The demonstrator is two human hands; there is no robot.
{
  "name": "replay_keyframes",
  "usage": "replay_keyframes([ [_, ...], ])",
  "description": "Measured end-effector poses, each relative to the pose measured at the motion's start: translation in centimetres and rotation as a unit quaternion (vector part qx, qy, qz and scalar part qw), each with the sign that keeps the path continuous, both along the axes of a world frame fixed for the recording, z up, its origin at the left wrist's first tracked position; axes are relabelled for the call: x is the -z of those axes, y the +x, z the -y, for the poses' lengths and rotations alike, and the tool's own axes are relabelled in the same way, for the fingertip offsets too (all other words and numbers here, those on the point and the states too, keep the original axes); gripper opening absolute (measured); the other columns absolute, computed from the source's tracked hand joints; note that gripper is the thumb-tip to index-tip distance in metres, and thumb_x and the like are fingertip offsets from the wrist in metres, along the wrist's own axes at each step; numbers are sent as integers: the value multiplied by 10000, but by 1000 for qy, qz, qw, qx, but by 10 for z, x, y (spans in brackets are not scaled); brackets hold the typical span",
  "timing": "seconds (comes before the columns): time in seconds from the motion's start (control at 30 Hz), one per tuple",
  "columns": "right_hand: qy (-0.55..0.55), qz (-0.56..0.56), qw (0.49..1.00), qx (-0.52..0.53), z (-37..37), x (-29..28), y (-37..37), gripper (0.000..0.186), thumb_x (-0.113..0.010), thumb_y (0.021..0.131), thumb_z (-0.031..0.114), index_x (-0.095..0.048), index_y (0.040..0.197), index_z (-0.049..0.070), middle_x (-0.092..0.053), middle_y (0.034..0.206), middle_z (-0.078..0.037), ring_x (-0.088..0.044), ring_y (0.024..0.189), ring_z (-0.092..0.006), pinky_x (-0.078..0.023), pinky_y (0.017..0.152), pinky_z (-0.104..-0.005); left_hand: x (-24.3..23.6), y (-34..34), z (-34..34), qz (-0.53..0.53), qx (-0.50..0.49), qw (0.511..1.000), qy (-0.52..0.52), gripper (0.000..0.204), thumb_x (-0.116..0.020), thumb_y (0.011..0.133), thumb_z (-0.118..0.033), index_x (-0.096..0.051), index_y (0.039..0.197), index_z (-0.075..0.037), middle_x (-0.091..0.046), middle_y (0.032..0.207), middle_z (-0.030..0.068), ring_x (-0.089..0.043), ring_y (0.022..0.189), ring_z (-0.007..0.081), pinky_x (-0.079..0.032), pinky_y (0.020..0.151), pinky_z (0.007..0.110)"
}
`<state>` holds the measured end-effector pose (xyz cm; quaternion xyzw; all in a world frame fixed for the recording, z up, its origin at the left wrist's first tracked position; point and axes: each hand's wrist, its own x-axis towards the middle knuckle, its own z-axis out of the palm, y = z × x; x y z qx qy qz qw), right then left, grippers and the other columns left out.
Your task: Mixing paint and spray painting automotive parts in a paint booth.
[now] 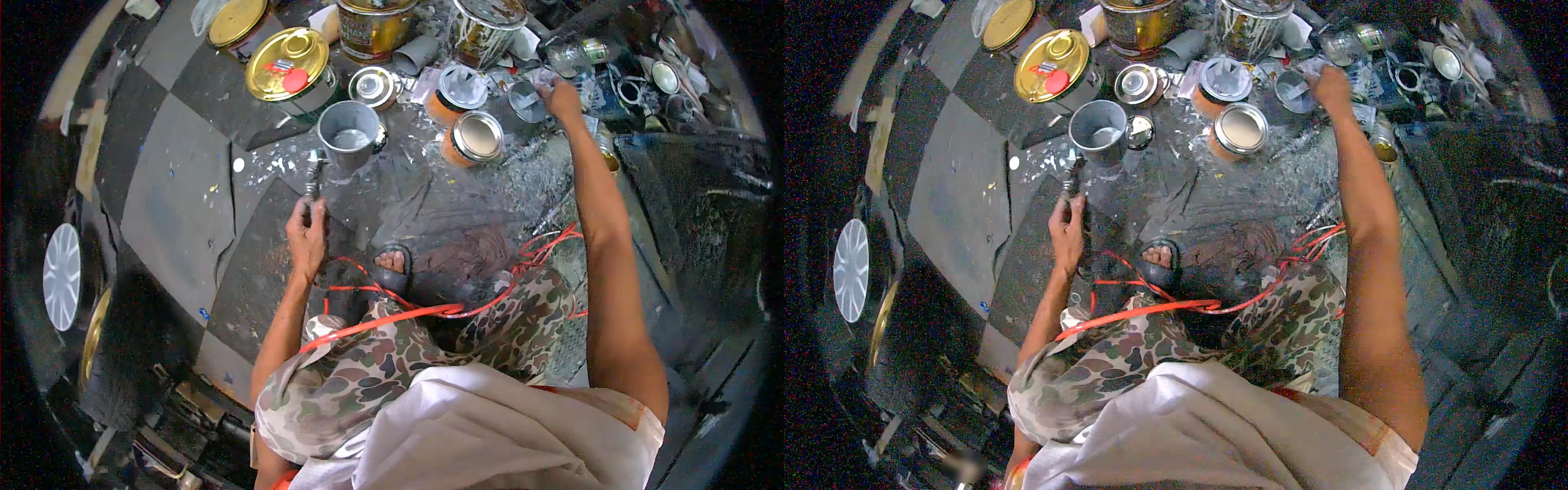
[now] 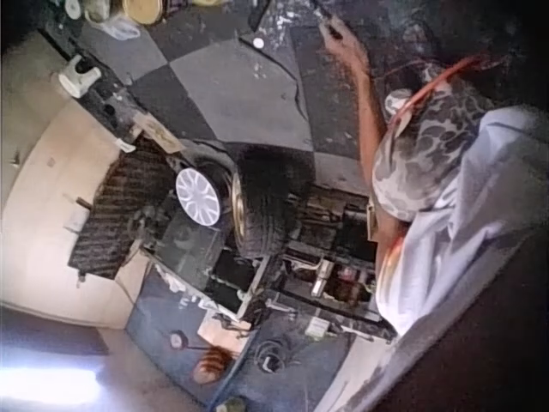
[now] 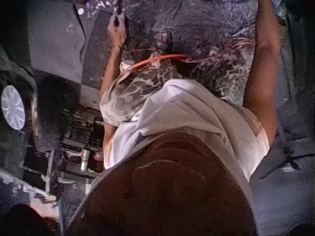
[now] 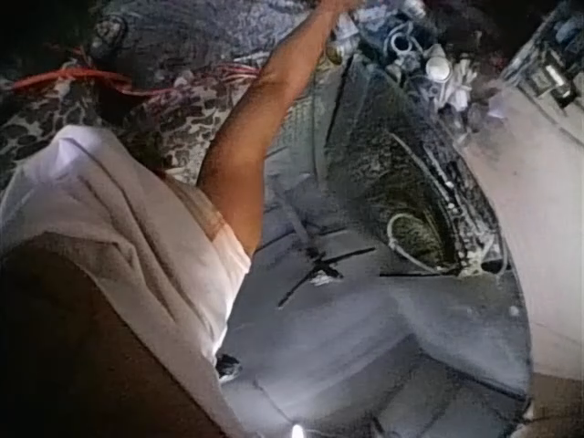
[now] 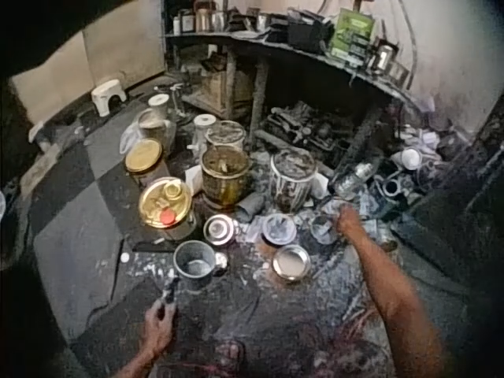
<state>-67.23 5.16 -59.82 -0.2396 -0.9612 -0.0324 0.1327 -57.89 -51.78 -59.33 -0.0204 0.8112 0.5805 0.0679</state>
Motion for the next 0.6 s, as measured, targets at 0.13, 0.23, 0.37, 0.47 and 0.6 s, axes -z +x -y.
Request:
replay_keyframes([
  [0.13,-176,-40,980,-86,48,17,8,419,-679,850,412,-660,1018,28,-662,910,-265,-637,904,-430,-494,809,-486,-4,-1,-14,41,41,997,43,188,-587,975,-204,-599,914,-27,-501,698,-50,-425,625,45,-350,540,226],
  [0.23,-195,-39,970,-140,83,5,24,379,-638,888,371,-655,1000,9,-661,874,-262,-647,865,-435,-503,757,-478,-15,-1,-35,44,85,995,40,185,-598,970,-198,-600,895,-29,-497,687,-49,-425,616,45,-348,533,228],
  [0.37,-253,-194,945,-72,81,-35,59,375,-595,927,350,-643,990,-16,-650,849,-263,-638,781,-430,-496,698,-451,-13,1,-46,57,133,989,31,195,-606,968,-205,-615,925,-15,-508,694,-41,-419,642,49,-353,551,241],
  [0.47,-224,-202,948,-102,69,-58,108,357,-572,956,324,-647,961,-26,-672,795,-178,-630,663,-323,-487,635,-383,-8,5,-52,72,166,983,26,203,-611,962,-198,-619,948,4,-517,702,-27,-414,670,56,-359,571,248],
  [0.6,-376,-295,877,41,70,-103,153,288,-559,986,296,-679,1009,35,-614,744,3,-530,645,-72,-425,596,-236,-13,5,-59,17,220,975,-8,206,-620,949,-194,-631,962,11,-572,721,33,-455,693,92,-403,615,270],
])
